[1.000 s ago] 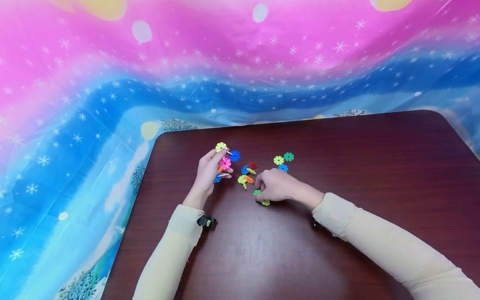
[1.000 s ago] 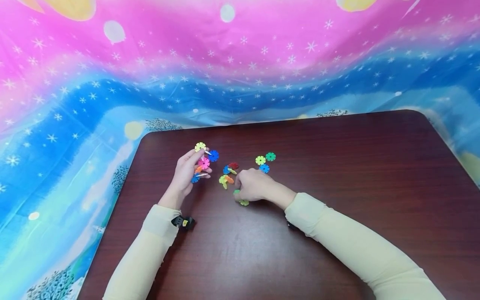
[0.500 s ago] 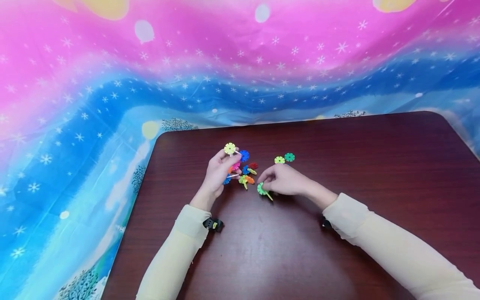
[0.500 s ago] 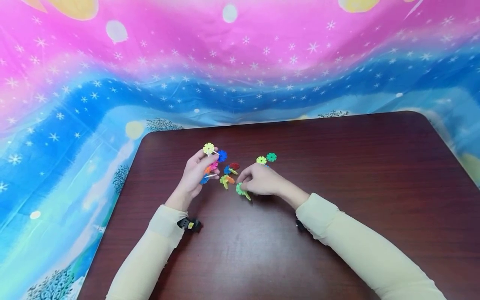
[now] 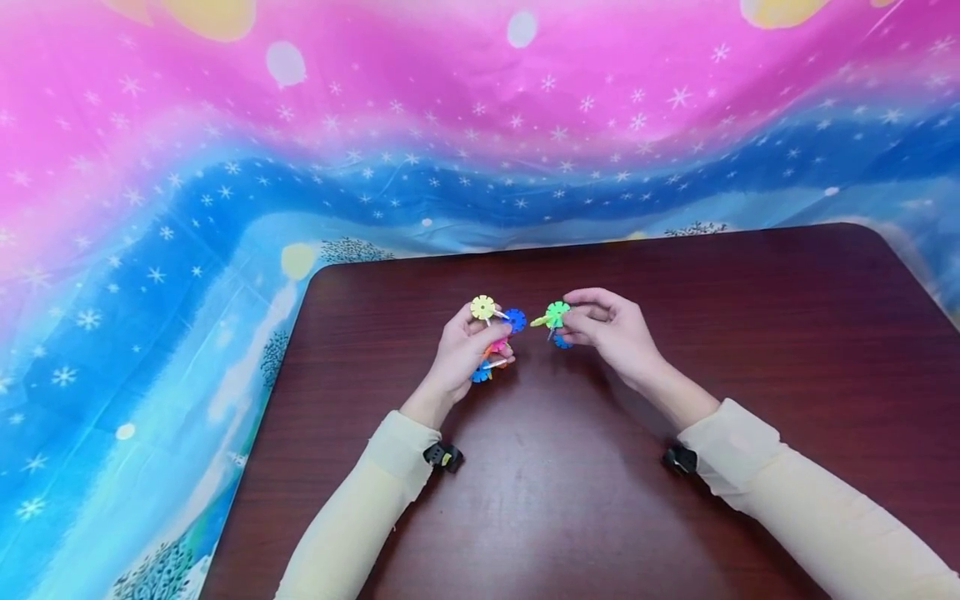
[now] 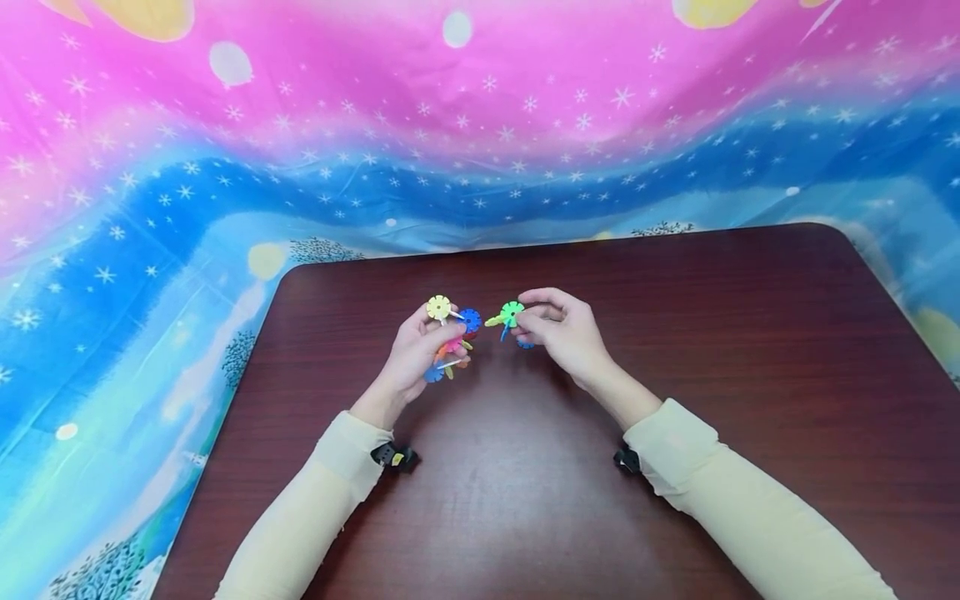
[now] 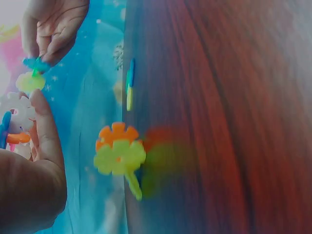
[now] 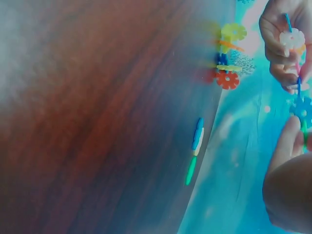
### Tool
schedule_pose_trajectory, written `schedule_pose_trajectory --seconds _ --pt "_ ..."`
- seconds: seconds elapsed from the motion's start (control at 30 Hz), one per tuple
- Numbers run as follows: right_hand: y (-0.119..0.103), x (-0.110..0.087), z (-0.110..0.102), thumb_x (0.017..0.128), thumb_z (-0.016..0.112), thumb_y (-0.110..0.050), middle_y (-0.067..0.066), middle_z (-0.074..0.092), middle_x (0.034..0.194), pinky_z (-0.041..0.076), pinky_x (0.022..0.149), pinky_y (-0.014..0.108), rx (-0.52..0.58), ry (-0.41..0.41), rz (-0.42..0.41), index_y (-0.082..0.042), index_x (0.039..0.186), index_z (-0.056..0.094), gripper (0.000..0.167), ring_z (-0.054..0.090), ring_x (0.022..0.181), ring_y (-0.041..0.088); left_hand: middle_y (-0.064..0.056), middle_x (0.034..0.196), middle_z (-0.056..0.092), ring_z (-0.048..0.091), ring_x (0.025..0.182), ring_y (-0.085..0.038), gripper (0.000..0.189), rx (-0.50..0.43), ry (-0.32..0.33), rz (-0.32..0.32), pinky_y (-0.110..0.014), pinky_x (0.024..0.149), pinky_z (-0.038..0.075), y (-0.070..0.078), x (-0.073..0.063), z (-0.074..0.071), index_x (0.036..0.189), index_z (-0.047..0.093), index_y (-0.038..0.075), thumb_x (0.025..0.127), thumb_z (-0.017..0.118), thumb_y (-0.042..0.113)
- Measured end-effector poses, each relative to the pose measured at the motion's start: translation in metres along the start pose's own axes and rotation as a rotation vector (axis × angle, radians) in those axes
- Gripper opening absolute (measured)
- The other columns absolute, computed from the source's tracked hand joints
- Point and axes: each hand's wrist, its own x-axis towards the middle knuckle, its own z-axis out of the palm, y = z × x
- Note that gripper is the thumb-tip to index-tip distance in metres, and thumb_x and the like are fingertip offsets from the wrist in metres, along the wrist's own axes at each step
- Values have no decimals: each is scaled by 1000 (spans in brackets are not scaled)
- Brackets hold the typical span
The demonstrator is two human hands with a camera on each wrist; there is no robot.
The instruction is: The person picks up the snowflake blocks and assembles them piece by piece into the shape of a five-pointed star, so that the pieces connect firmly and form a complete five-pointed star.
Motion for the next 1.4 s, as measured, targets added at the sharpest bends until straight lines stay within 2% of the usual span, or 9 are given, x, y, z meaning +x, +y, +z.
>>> schedule_pose_trajectory --seconds 0.23,0.43,0.6,0.83,1.0,1.1,1.2,1.3,1.4 --pt "-2 -6 -1 97 71 -1 7 76 97 59 83 45 15 64 -67 13 132 59 40 77 85 24 -9 91 68 71 62 -15 39 -30 -24 -11 -35 71 63 -2 -2 15 129 50 -4 96 69 -2" --pt "-1 -7 -3 96 72 0 7 76 96 60 80 42 26 67 -83 13 129 61 38 77 82 22 -10 95 71 73 66 -17 36 13 -22 -23 -35 74 62 -4 -2 20 127 56 -3 95 73 2" --pt "-1 -9 -6 96 73 0 7 76 96 61 78 39 -20 71 -105 14 128 63 37 77 84 26 -15 98 75 76 74 -21 27 36 -15 -22 -43 83 61 -4 -2 21 117 64 2 93 76 3" --pt "-2 -10 -8 96 72 1 10 75 95 61 77 37 -89 54 -136 12 125 67 31 76 81 15 -16 94 74 76 74 -23 27 15 -39 -23 -43 82 61 -4 -1 23 115 65 -2 90 77 -2" --pt "-6 -6 -11 98 72 -5 14 74 100 61 79 40 -148 18 -118 7 129 67 34 77 86 25 -15 95 73 76 74 -23 28 10 -23 -33 -47 84 61 -4 -1 22 115 65 -1 90 79 3" --pt "-8 -1 -13 101 70 -14 15 74 109 62 80 37 -177 -8 -89 2 134 66 37 76 92 33 -14 97 73 76 75 -22 29 -17 2 -68 -47 84 61 -3 -1 22 115 65 1 91 80 7" --pt "-10 3 -18 104 66 -24 21 71 115 62 79 35 -204 -12 -44 -1 138 63 41 76 92 31 -13 98 73 76 77 -23 30 -40 31 -104 -44 84 61 -3 -1 20 116 64 3 92 80 11" --pt "-7 11 -25 105 65 -28 26 69 118 62 79 37 -314 -22 14 1 136 63 42 75 92 32 -13 101 73 76 77 -21 31 -56 46 -114 -40 84 61 -2 -2 18 118 63 4 93 79 14" --pt "-1 20 -33 102 68 -29 20 72 112 60 78 40 -601 -85 56 -1 129 68 38 72 90 32 -16 102 72 75 75 -18 28 -80 42 -101 -38 82 61 -2 -1 16 117 63 5 95 76 17"
